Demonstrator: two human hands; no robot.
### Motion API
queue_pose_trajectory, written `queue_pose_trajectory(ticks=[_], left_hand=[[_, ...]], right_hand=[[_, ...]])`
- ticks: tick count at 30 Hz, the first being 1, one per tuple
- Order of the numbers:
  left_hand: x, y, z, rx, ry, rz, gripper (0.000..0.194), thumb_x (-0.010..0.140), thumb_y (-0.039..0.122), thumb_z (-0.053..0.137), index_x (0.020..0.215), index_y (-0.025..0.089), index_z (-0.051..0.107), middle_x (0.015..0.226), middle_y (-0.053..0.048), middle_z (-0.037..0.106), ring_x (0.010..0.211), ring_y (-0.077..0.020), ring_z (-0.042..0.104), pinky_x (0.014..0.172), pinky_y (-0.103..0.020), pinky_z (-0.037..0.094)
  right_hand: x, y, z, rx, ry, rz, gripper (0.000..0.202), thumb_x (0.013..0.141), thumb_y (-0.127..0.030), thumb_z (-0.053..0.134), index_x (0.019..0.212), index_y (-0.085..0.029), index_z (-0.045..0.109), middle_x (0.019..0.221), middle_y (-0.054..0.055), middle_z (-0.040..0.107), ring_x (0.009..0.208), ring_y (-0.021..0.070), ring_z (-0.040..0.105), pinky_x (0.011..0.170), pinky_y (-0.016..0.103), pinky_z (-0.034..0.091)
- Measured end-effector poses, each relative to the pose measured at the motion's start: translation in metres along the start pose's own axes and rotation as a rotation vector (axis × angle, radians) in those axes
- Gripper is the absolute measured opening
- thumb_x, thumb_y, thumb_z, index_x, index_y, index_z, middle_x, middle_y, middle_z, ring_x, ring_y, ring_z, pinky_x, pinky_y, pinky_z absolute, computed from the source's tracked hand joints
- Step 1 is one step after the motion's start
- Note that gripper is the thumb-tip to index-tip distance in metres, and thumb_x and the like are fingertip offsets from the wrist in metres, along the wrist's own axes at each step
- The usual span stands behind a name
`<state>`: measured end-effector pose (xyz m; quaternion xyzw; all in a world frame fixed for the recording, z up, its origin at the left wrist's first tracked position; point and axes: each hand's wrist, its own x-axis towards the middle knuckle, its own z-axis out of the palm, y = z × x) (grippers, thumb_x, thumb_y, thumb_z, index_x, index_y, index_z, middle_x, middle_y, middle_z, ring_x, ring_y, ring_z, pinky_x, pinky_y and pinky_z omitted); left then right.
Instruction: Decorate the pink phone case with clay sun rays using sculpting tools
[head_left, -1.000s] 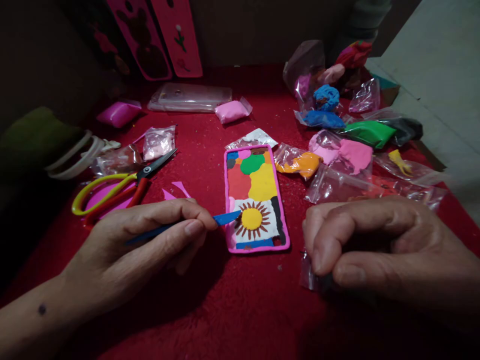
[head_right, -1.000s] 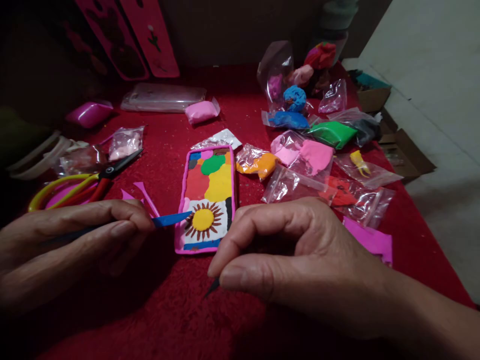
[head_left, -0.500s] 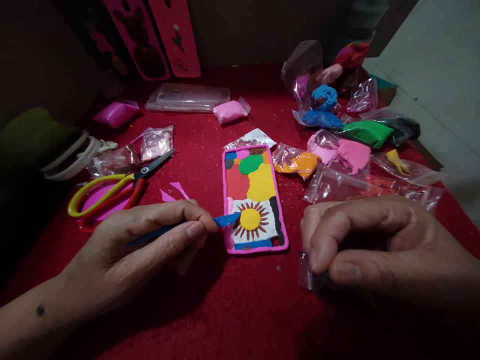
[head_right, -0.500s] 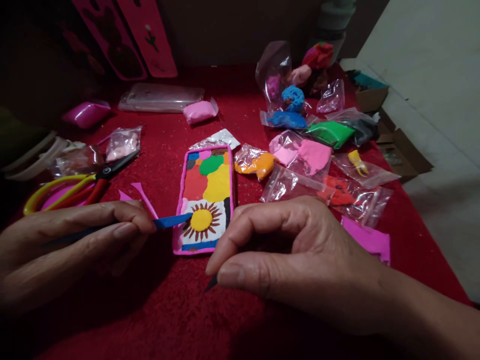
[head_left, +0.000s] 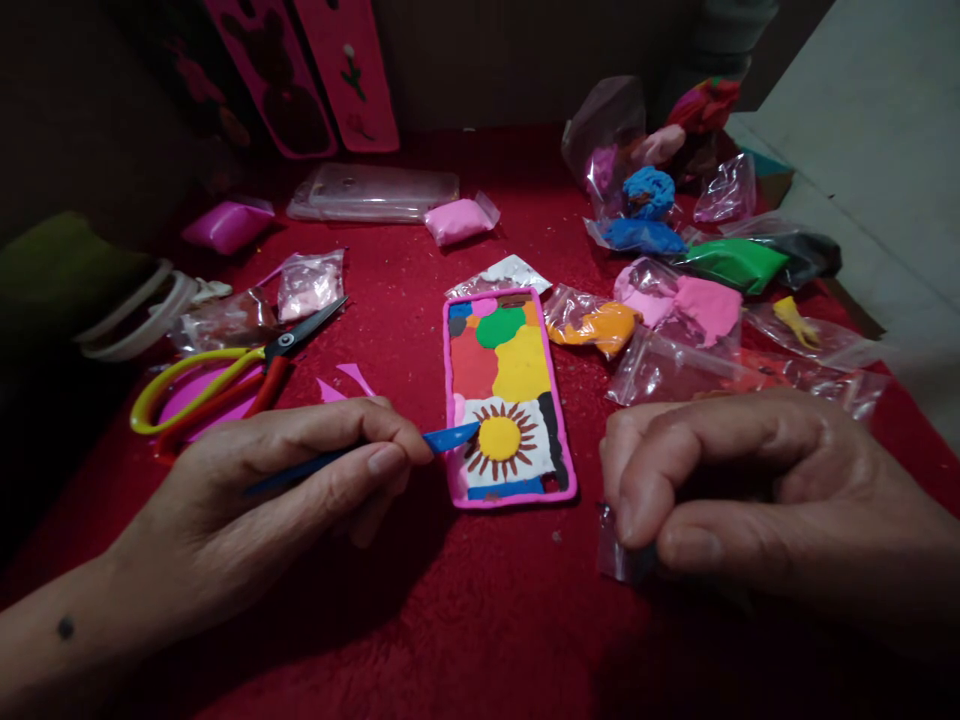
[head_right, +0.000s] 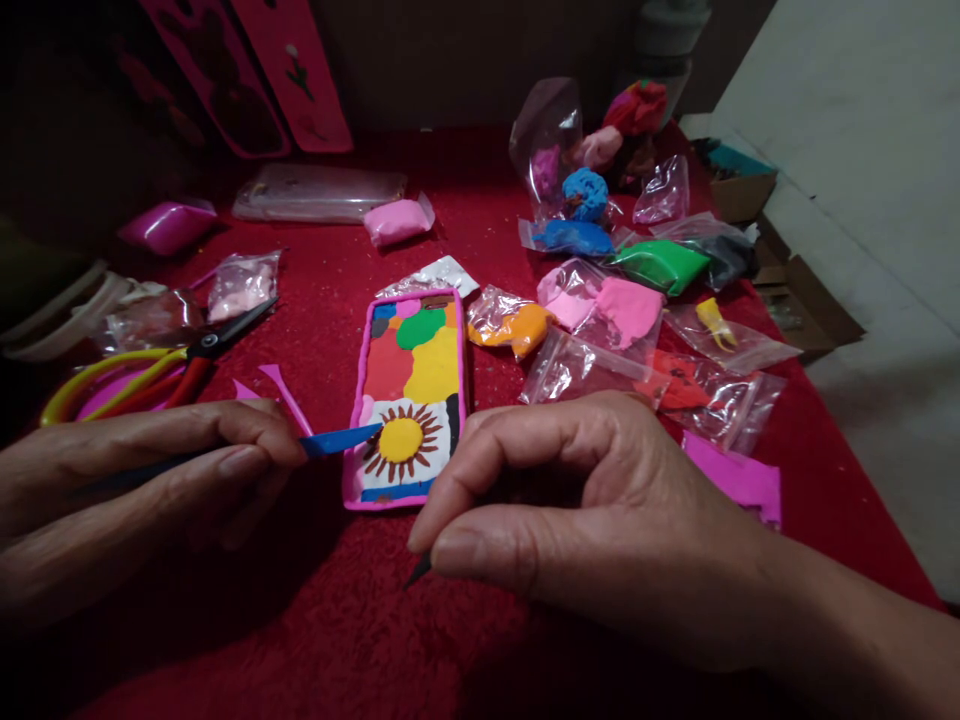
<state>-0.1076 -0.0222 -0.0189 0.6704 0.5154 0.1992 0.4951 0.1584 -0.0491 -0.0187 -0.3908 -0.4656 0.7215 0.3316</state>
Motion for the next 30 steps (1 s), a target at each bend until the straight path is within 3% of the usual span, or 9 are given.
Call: queue_pose_trajectory(ticks=[3,10,15,20,30], left_hand=[[-0.001,0.002,0.002,-0.001,0.048,-0.019,0.014,0.084,0.036,0.057,0.081,0.029,0.069,0.052,0.003,0.057,0.047,-0.007,0.051,0.042,-0.015,0.034],[-0.001,0.005,0.004,0.021,0.035,-0.017,0.016,0.085,0.035,0.057,0.08,0.026,0.069,0.053,0.003,0.056,0.047,-0.007,0.05,0.04,-0.015,0.034],[0.002,0.0,-0.003,0.09,-0.046,0.037,0.019,0.089,0.034,0.052,0.082,0.026,0.067,0.055,0.003,0.057,0.049,-0.0076,0.054,0.048,-0.014,0.043],[0.006,-0.007,-0.011,0.157,-0.159,0.186,0.015,0.091,0.028,0.05,0.089,0.029,0.065,0.056,0.006,0.06,0.047,-0.0055,0.056,0.046,-0.01,0.044],[0.007,-0.003,-0.012,0.19,-0.116,0.216,0.016,0.091,0.026,0.048,0.092,0.027,0.064,0.058,0.005,0.06,0.05,-0.0049,0.057,0.046,-0.008,0.044]], right_hand=[[0.0,0.0,-0.001,0.0,-0.003,0.001,0.003,0.076,-0.022,0.074,0.074,-0.024,0.075,0.071,0.0,0.067,0.063,0.008,0.058,0.055,0.015,0.046],[0.0,0.001,-0.001,-0.003,-0.009,-0.002,0.003,0.076,-0.022,0.073,0.076,-0.025,0.075,0.073,0.0,0.068,0.064,0.0078,0.059,0.056,0.014,0.047],[0.0,0.001,0.0,-0.004,-0.011,-0.005,0.003,0.076,-0.021,0.074,0.076,-0.025,0.075,0.072,0.0,0.068,0.064,0.0082,0.059,0.056,0.015,0.047],[0.0,0.001,-0.002,0.021,-0.035,-0.011,0.011,0.076,-0.011,0.071,0.078,-0.022,0.074,0.074,-0.001,0.067,0.065,0.0059,0.058,0.058,0.012,0.046],[0.001,0.0,0.0,0.023,-0.035,-0.013,0.005,0.078,-0.017,0.072,0.078,-0.022,0.074,0.074,-0.002,0.068,0.067,0.0047,0.06,0.059,0.009,0.046]])
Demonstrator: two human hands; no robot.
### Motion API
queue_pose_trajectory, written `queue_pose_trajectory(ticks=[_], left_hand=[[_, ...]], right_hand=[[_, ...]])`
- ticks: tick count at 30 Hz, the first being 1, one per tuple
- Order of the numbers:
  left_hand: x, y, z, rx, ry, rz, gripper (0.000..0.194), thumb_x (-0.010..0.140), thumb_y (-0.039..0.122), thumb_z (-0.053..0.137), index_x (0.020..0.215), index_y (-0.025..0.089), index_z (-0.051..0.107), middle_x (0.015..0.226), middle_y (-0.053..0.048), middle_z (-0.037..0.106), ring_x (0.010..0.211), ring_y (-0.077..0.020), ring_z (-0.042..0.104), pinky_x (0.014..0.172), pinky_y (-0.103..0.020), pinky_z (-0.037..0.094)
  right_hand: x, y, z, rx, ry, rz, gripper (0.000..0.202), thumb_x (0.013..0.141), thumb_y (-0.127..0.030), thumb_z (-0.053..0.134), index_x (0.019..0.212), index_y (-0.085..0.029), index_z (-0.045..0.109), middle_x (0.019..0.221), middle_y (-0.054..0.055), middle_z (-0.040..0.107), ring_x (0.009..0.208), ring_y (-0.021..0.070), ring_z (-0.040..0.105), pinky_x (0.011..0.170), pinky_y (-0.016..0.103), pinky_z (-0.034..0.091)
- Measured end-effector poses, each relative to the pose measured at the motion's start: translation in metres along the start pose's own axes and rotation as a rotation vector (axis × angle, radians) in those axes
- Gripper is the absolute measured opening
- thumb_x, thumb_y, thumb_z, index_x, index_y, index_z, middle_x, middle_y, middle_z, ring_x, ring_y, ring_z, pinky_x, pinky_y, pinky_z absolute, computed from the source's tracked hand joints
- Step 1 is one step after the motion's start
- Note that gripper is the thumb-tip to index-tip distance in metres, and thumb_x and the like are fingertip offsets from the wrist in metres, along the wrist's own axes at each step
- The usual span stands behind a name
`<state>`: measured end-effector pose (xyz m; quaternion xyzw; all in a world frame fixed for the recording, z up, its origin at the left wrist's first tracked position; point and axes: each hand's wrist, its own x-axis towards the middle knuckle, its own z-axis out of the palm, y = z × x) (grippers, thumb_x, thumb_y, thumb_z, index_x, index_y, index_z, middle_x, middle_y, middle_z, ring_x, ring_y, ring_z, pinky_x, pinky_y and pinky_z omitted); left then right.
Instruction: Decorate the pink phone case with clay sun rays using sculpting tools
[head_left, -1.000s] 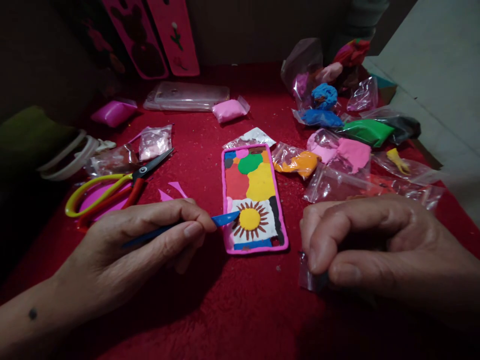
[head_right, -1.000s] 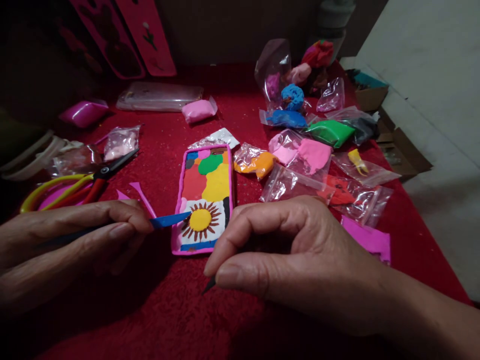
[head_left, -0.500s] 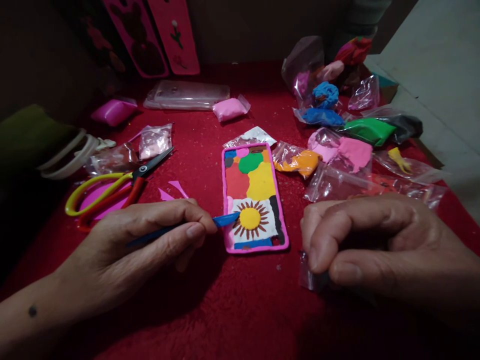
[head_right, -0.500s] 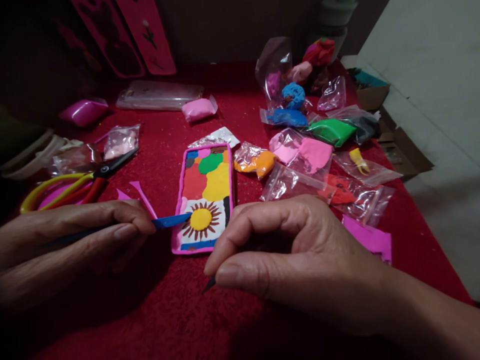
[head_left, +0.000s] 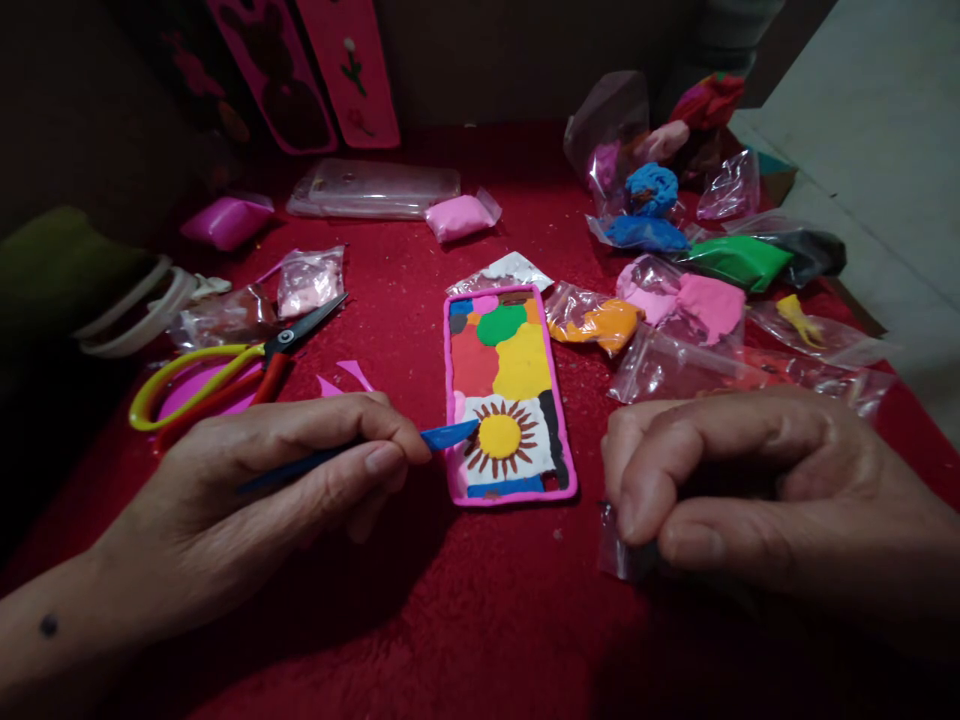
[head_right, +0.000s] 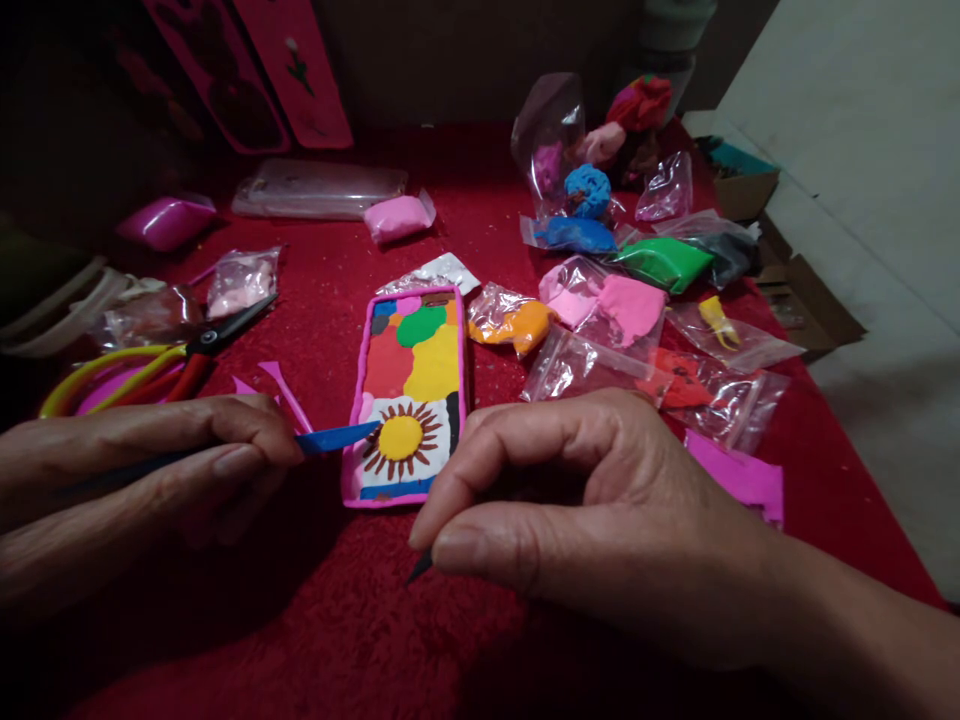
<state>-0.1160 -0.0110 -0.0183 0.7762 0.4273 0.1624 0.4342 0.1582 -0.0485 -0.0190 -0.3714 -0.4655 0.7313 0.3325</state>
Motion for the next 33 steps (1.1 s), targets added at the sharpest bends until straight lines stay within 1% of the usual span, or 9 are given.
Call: queue_pose_trajectory(ticks=[4,6,15,21,24,27,30,33], left_hand=[[0.0017,0.0005,0.0006,0.0,0.0,0.012,0.014,0.089,0.026,0.051,0.089,0.027,0.065,0.056,0.004,0.061,0.047,-0.008,0.057,0.038,-0.012,0.042],[0.0016,0.0003,0.0002,0.002,-0.007,0.025,0.013,0.089,0.026,0.052,0.089,0.027,0.065,0.055,0.005,0.06,0.045,-0.0079,0.056,0.037,-0.012,0.041],[0.0015,-0.0017,-0.0011,0.052,-0.02,0.039,0.014,0.09,0.023,0.05,0.09,0.027,0.063,0.057,0.007,0.061,0.046,-0.0036,0.058,0.042,-0.005,0.042],[0.0049,0.0012,-0.002,0.034,-0.027,0.056,0.015,0.09,0.021,0.05,0.088,0.027,0.064,0.056,0.008,0.06,0.045,-0.003,0.056,0.041,-0.004,0.041],[0.0045,0.001,-0.0035,0.028,-0.049,0.065,0.015,0.09,0.02,0.05,0.09,0.026,0.064,0.057,0.007,0.061,0.045,-0.0036,0.057,0.043,-0.006,0.043],[0.0031,0.0002,-0.0053,0.021,-0.07,0.045,0.016,0.09,0.02,0.049,0.092,0.025,0.064,0.059,0.006,0.062,0.047,-0.0047,0.058,0.046,-0.008,0.046],[0.0037,0.0003,-0.0063,0.022,-0.077,0.068,0.016,0.089,0.018,0.051,0.092,0.024,0.065,0.059,0.006,0.063,0.046,-0.0044,0.057,0.044,-0.007,0.044],[0.0064,0.0019,-0.0072,0.038,-0.098,0.085,0.016,0.088,0.018,0.05,0.09,0.022,0.065,0.059,0.005,0.063,0.046,-0.0054,0.057,0.039,-0.008,0.041]], right_hand=[[0.0009,0.0004,-0.0009,-0.009,0.0,-0.006,0.005,0.078,-0.018,0.072,0.077,-0.022,0.074,0.074,-0.002,0.068,0.068,0.0044,0.06,0.061,0.009,0.047],[0.0001,0.0001,-0.0009,-0.006,-0.002,-0.002,0.005,0.078,-0.017,0.072,0.077,-0.022,0.074,0.074,-0.002,0.068,0.067,0.004,0.06,0.06,0.008,0.047],[0.0,-0.0004,0.0,-0.01,0.006,0.003,0.004,0.077,-0.019,0.073,0.077,-0.023,0.074,0.074,-0.002,0.068,0.066,0.0037,0.06,0.058,0.008,0.046],[-0.0014,-0.0011,-0.0007,-0.018,0.0,0.007,0.006,0.078,-0.017,0.072,0.077,-0.023,0.075,0.073,-0.002,0.068,0.067,0.0041,0.06,0.06,0.008,0.046],[-0.0003,-0.001,-0.001,-0.021,0.0,0.01,0.005,0.078,-0.018,0.072,0.077,-0.023,0.074,0.074,-0.002,0.068,0.067,0.0045,0.059,0.059,0.009,0.046],[-0.0003,-0.0003,-0.0013,-0.039,0.01,0.023,0.002,0.077,-0.021,0.073,0.076,-0.023,0.074,0.072,-0.001,0.066,0.064,0.0053,0.056,0.056,0.012,0.044],[-0.0019,0.0007,-0.0013,-0.055,0.026,0.041,0.003,0.077,-0.024,0.073,0.074,-0.023,0.073,0.069,-0.001,0.064,0.06,0.0062,0.052,0.053,0.014,0.041],[-0.0031,0.0014,-0.0014,-0.061,0.016,0.044,0.002,0.077,-0.022,0.072,0.075,-0.023,0.072,0.07,-0.001,0.063,0.06,0.0075,0.052,0.052,0.016,0.04]])
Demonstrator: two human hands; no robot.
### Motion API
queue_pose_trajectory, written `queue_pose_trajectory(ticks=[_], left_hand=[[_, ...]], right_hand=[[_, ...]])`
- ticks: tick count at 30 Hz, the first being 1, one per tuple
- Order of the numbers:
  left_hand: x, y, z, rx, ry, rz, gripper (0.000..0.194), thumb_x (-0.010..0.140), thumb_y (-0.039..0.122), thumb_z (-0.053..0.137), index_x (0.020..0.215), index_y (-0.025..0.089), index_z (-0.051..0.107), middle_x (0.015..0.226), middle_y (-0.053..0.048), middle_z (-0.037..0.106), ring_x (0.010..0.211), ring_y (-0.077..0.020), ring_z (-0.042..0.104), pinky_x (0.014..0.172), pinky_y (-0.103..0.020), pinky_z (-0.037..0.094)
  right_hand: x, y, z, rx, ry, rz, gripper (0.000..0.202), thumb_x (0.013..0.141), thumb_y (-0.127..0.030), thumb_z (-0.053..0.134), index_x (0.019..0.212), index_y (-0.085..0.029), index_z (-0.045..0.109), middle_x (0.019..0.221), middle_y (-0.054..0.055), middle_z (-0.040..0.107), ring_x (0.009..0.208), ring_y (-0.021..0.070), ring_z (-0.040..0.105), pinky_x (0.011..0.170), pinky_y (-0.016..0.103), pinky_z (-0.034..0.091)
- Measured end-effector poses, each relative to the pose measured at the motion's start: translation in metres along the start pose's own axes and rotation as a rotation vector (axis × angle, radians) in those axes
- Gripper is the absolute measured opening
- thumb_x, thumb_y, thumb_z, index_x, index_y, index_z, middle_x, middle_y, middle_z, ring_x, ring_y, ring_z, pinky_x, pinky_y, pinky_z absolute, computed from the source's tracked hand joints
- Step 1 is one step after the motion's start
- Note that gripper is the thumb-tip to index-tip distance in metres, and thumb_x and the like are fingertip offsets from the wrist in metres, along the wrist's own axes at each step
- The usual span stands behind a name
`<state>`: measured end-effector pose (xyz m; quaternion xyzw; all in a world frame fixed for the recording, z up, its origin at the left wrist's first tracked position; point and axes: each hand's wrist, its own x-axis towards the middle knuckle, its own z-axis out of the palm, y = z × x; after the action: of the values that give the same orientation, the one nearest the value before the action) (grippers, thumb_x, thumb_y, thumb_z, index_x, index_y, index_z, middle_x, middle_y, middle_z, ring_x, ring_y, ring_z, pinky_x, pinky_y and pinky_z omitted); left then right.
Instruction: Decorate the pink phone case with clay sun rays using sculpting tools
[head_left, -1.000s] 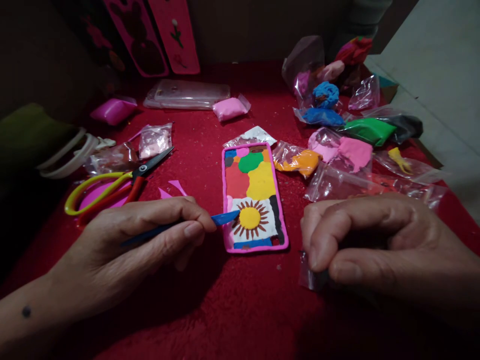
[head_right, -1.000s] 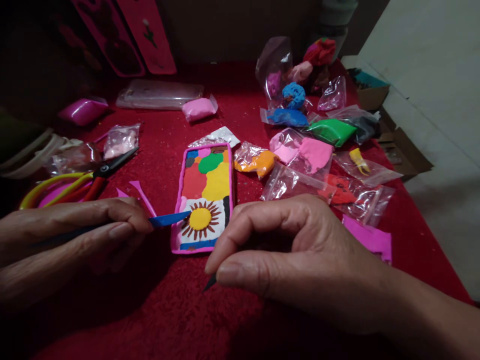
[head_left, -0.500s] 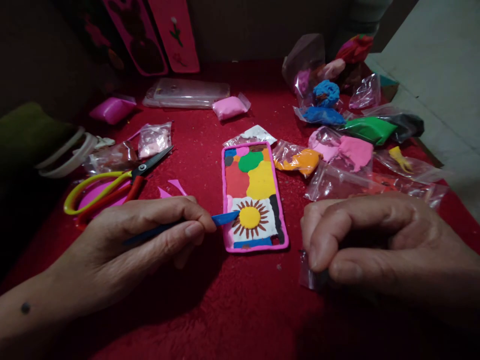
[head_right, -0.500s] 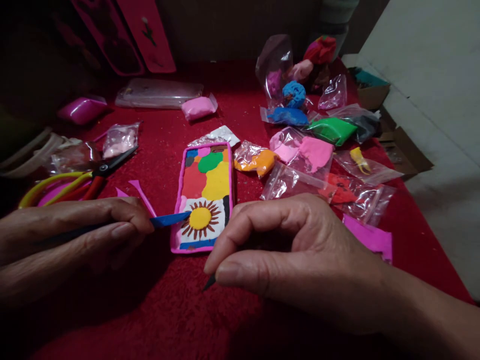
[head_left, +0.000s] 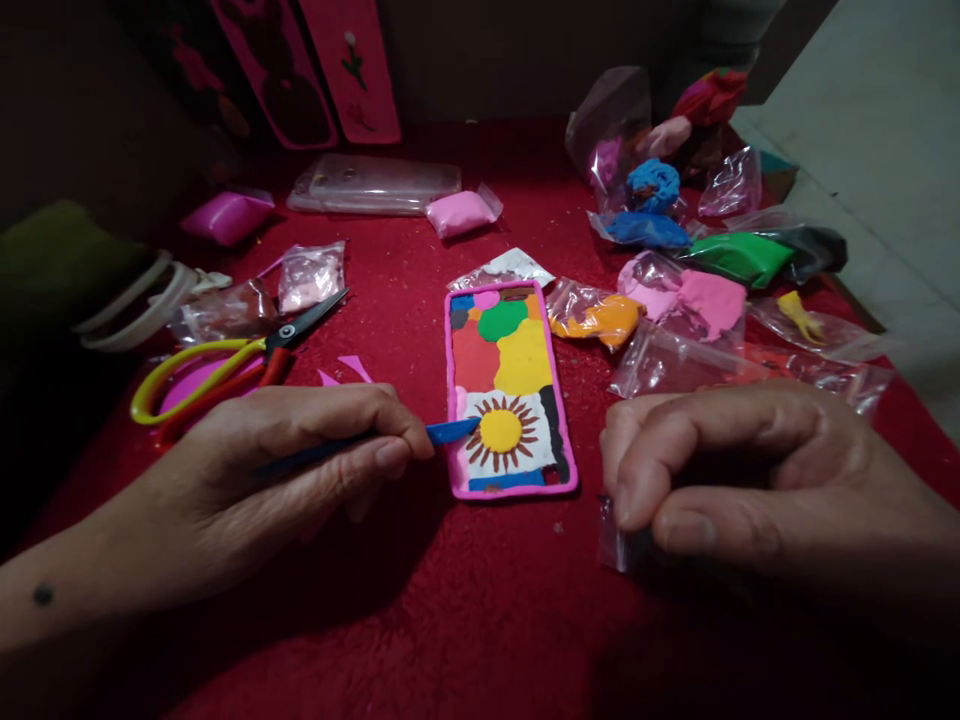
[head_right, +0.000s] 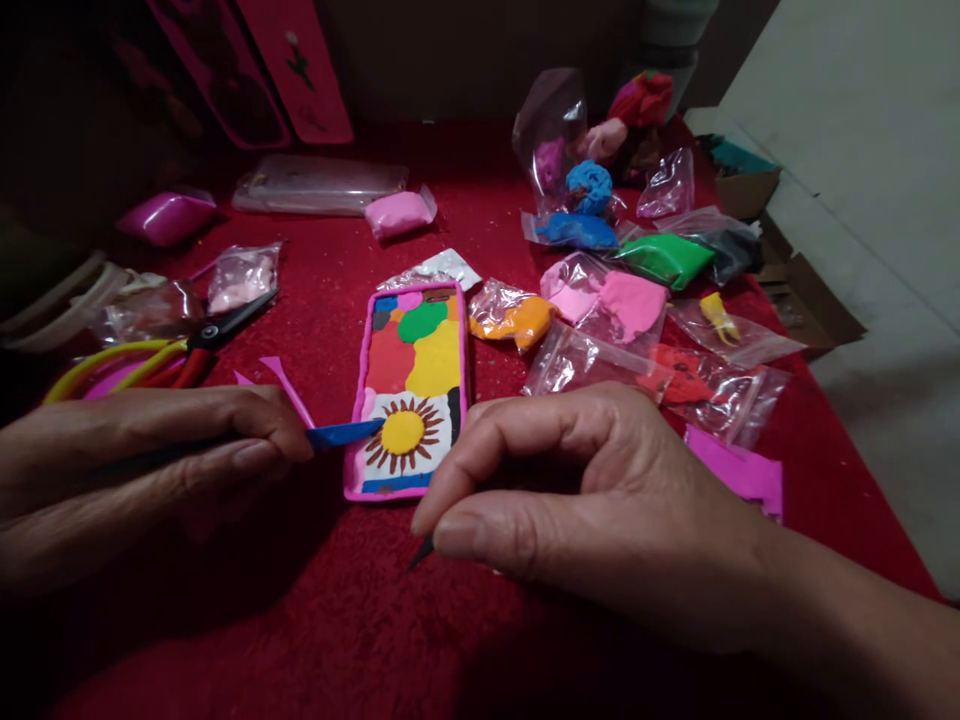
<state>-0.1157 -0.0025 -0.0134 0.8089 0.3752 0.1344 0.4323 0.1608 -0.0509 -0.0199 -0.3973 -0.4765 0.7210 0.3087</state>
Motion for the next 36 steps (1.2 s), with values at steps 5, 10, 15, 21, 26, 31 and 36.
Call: queue_pose_trajectory(ticks=[5,10,15,21,26,31,36], left_hand=[[0.0,0.0028,-0.0026,0.051,-0.03,0.05,0.016,0.087,0.015,0.051,0.092,0.023,0.064,0.066,0.005,0.066,0.053,-0.0066,0.061,0.05,-0.01,0.047],[-0.0023,0.0016,-0.003,0.104,-0.019,0.101,0.015,0.088,0.018,0.051,0.092,0.025,0.063,0.069,0.005,0.066,0.054,-0.0069,0.062,0.05,-0.01,0.047],[0.0002,0.0031,-0.0019,0.182,-0.038,0.125,0.013,0.089,0.017,0.05,0.093,0.024,0.061,0.077,0.004,0.067,0.062,-0.0059,0.063,0.055,-0.008,0.047],[-0.0038,0.0052,-0.0041,0.149,0.016,0.081,0.016,0.09,0.018,0.048,0.092,0.024,0.063,0.065,0.006,0.064,0.051,-0.0043,0.059,0.049,-0.008,0.045],[-0.0032,0.0051,-0.0035,0.151,-0.004,0.129,0.017,0.088,0.016,0.049,0.092,0.025,0.063,0.073,0.004,0.067,0.057,-0.0059,0.062,0.055,-0.009,0.048],[-0.0009,0.0042,-0.0015,0.154,-0.011,0.136,0.018,0.087,0.014,0.051,0.093,0.025,0.063,0.074,0.004,0.067,0.058,-0.006,0.063,0.054,-0.008,0.047],[0.0004,0.0023,-0.0011,0.167,-0.008,0.144,0.015,0.088,0.017,0.051,0.092,0.025,0.062,0.077,0.004,0.067,0.061,-0.007,0.063,0.053,-0.009,0.047]], right_hand=[[-0.0004,-0.0013,-0.0004,-0.006,0.012,0.006,0.002,0.077,-0.022,0.071,0.075,-0.022,0.072,0.069,0.001,0.061,0.06,0.0098,0.051,0.05,0.019,0.038],[-0.0012,-0.0025,-0.0008,-0.029,0.014,0.023,0.004,0.077,-0.024,0.071,0.074,-0.022,0.071,0.068,0.003,0.061,0.06,0.0109,0.052,0.048,0.02,0.037],[-0.0009,-0.0007,-0.0012,-0.033,0.016,0.009,0.004,0.078,-0.024,0.07,0.074,-0.024,0.071,0.068,0.002,0.061,0.06,0.0105,0.051,0.048,0.019,0.036],[-0.0015,0.0004,-0.0018,-0.067,0.036,-0.004,0.004,0.078,-0.026,0.07,0.075,-0.024,0.072,0.07,0.002,0.061,0.063,0.0119,0.054,0.049,0.02,0.038],[-0.0023,0.0016,-0.0022,-0.029,0.024,0.017,0.004,0.079,-0.027,0.07,0.076,-0.024,0.072,0.069,0.002,0.06,0.061,0.0114,0.052,0.047,0.02,0.036],[-0.0018,0.0004,-0.0014,-0.047,0.035,0.014,0.004,0.078,-0.025,0.07,0.075,-0.023,0.072,0.068,0.003,0.061,0.061,0.0116,0.052,0.047,0.021,0.036],[-0.0012,-0.0023,-0.0008,-0.059,0.041,0.01,0.005,0.076,-0.026,0.072,0.073,-0.023,0.072,0.067,0.003,0.061,0.061,0.0119,0.052,0.046,0.02,0.036]])
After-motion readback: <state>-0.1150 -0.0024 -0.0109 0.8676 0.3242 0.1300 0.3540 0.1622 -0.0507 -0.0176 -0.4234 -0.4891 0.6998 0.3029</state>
